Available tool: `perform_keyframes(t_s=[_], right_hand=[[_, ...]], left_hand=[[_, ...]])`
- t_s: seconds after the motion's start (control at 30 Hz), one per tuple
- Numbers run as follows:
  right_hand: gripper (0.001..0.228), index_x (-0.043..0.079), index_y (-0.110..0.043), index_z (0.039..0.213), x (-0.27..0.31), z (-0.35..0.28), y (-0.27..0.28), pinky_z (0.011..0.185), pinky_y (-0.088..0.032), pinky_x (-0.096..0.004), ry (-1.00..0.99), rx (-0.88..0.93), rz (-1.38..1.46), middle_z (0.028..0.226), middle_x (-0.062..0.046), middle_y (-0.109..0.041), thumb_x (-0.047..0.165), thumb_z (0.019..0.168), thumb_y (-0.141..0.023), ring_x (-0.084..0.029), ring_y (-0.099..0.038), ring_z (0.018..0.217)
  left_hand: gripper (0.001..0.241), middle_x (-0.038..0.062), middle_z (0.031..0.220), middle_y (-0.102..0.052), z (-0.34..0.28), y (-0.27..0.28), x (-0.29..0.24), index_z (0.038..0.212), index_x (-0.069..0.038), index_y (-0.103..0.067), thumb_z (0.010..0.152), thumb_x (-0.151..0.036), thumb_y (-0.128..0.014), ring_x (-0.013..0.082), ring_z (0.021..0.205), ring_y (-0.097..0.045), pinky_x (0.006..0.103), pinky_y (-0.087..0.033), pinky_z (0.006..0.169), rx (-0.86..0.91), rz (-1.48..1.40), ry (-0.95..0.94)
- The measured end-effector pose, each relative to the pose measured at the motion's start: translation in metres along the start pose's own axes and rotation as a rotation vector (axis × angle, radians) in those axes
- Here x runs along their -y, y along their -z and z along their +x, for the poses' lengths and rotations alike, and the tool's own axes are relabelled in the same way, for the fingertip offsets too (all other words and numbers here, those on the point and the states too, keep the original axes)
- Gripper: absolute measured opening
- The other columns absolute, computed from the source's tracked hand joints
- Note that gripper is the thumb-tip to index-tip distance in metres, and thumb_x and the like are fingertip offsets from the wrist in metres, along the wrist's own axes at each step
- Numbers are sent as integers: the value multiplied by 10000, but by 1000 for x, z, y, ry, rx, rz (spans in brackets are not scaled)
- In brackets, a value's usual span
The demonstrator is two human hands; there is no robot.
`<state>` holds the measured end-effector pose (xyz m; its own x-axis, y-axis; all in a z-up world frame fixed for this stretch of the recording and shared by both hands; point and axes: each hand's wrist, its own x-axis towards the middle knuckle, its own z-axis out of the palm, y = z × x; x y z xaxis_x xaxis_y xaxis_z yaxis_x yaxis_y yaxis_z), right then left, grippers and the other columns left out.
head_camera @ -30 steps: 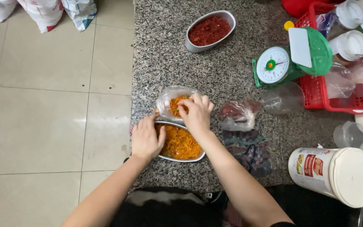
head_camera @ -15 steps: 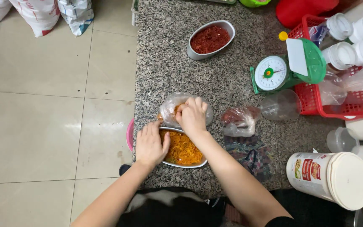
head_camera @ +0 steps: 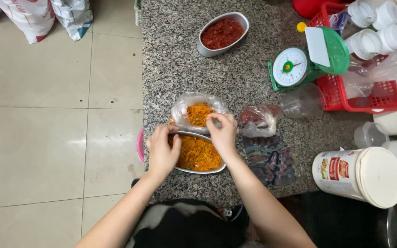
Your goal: Sorting and picking through shredded food items in a container.
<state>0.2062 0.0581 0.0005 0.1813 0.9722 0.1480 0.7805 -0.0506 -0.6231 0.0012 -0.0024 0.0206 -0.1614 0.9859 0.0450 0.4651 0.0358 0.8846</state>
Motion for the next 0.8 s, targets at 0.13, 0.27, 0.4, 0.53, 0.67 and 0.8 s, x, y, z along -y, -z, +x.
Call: perform_keyframes(t_s=[0.13,0.27,0.4,0.53,0.67,0.8], right_hand=[[147,113,-777,986,-32,3,-14,935,-507,-357,-29,47,199,1069,-64,-680,235,908,-752,-200,-654,1014],[189,65,-765,1016,-46,6,-23,825,-521,-288,-178,117,480,1008,-61,-695,225,920,-736,-170,-654,916],[188,92,-778,1025,-39,4,-13,788,-505,-324,-49,21,281,957,-71,-673,246,920,-757,-193,-632,879],[122,171,-790,971,-25,6,8,897,-455,-399,46,-63,16,997,-39,-675,275,909,-783,-221,-634,974],[137,241,-795,991,-8,7,18,988,-339,-468,81,18,-107,1053,-37,-609,245,855,-784,-271,-538,1104],[132,282,-809,964,-1,8,3,987,-321,-442,119,38,-154,1062,-25,-586,242,838,-810,-253,-495,1145]], left_hand=[[206,70,1122,-633,-9,-7,-1,1064,-91,-652,859,-113,-652,270,1162,-563,424,-291,1061,-58,38,-91],[179,68,1125,-626,-10,-1,-11,1047,-97,-655,868,-114,-653,255,1185,-545,424,-249,1072,-40,49,-123],[162,45,1107,-653,-4,6,-18,1034,-114,-676,874,-128,-656,224,1147,-585,430,-259,1037,23,63,-81],[190,56,1121,-654,-6,8,-13,1052,-105,-680,864,-123,-657,234,1141,-586,430,-260,1037,12,69,-119],[219,91,1149,-656,-1,11,-15,1091,-110,-689,875,-138,-662,256,1146,-584,413,-297,1004,8,110,-160],[450,185,1144,-648,31,0,-19,1231,-7,-583,918,-309,-699,338,1111,-607,454,-434,987,49,184,13]])
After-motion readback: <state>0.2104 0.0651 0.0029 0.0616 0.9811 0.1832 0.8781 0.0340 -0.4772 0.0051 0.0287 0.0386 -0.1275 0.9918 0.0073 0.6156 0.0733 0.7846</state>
